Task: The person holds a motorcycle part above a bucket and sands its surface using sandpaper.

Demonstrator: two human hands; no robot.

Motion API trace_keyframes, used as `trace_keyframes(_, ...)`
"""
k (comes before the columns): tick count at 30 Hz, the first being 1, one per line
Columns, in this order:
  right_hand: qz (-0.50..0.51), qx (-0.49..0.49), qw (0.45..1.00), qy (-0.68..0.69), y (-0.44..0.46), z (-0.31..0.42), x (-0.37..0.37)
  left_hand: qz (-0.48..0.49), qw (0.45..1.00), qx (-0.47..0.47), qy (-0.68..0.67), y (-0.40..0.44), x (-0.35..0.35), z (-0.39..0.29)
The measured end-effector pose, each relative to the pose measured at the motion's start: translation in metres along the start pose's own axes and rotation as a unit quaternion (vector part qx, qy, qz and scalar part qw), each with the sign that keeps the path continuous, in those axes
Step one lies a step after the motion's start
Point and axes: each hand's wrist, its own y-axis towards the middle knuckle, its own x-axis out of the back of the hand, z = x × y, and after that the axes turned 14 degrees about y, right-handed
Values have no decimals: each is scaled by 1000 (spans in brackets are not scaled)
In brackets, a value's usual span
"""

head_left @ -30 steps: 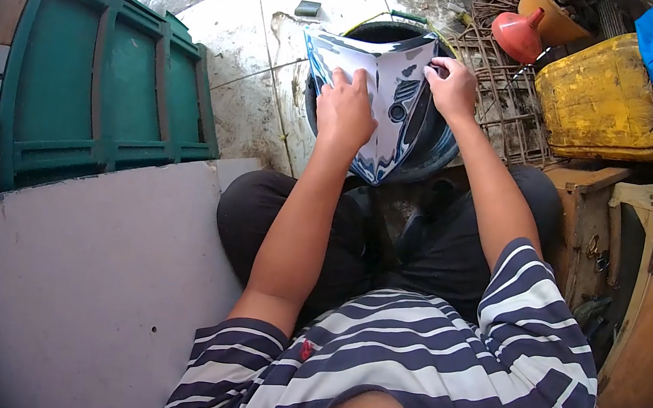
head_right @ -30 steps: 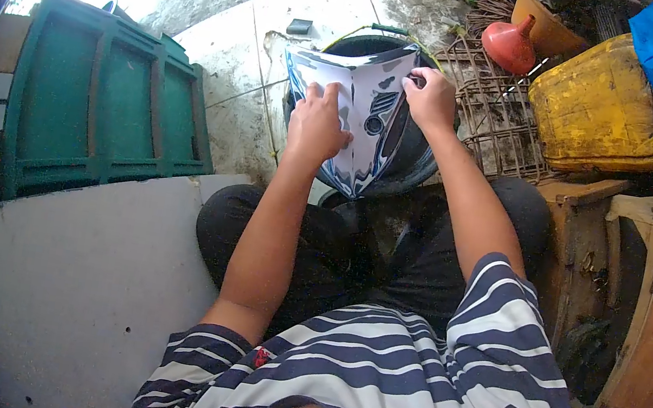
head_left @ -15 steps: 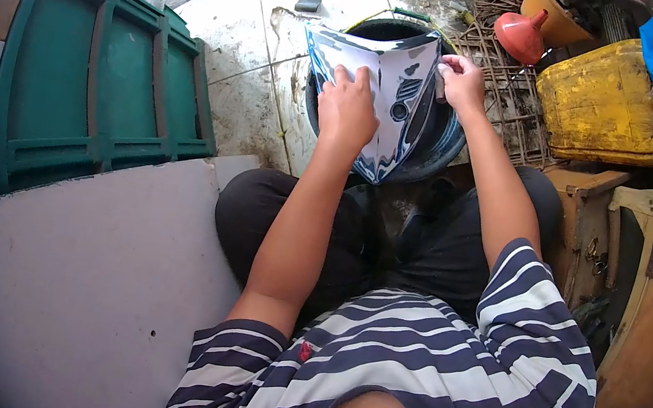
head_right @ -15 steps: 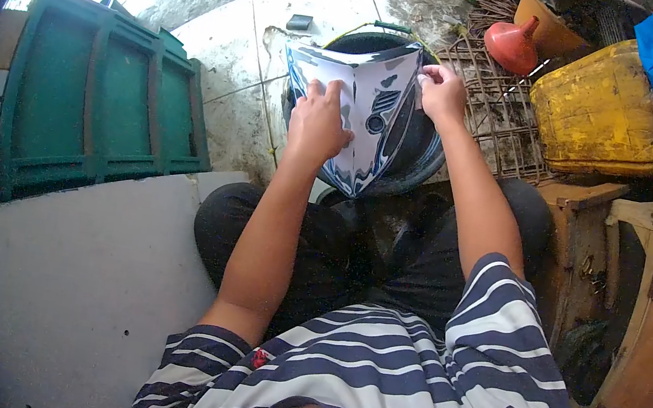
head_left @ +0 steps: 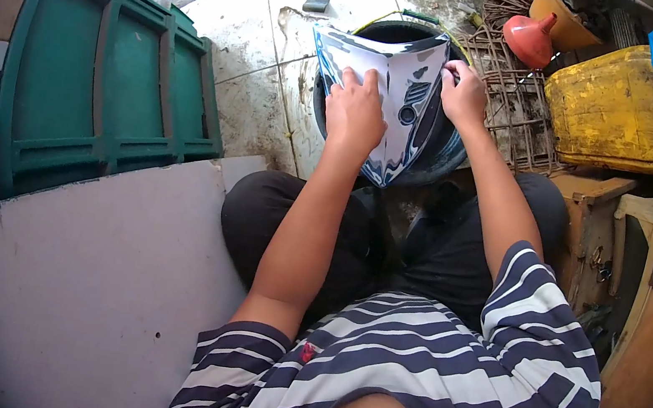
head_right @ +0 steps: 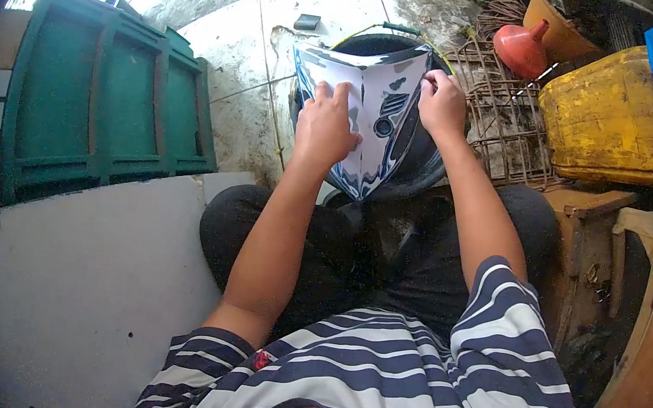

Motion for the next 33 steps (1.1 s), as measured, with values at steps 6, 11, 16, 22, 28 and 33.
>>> trace_keyframes(6,-11,100,994,-43,5,-12,3,-3,1000,-4,-7,1,-2,-1)
trace_keyframes(11,-6,72,997,-30,8,-14,2,-1,1000,-2,-2,1,-3,0)
trace_keyframes(16,11,83,995,-62,15,-15,3,-10,1000,-4,-2,-2,-3,-1)
trace_keyframes(22,15,66,997,-34,14,-9,2,-19,1000,-2,-4,-2,-2,-1)
trace_keyframes(28,-29,62,997,23,23,-3,0,-5,1000,-6,-4,-2,-1,-1)
trace_keyframes(33,-15,15,999,-32,28,-3,2,-19,1000,-6,-1,-2,-7,-1)
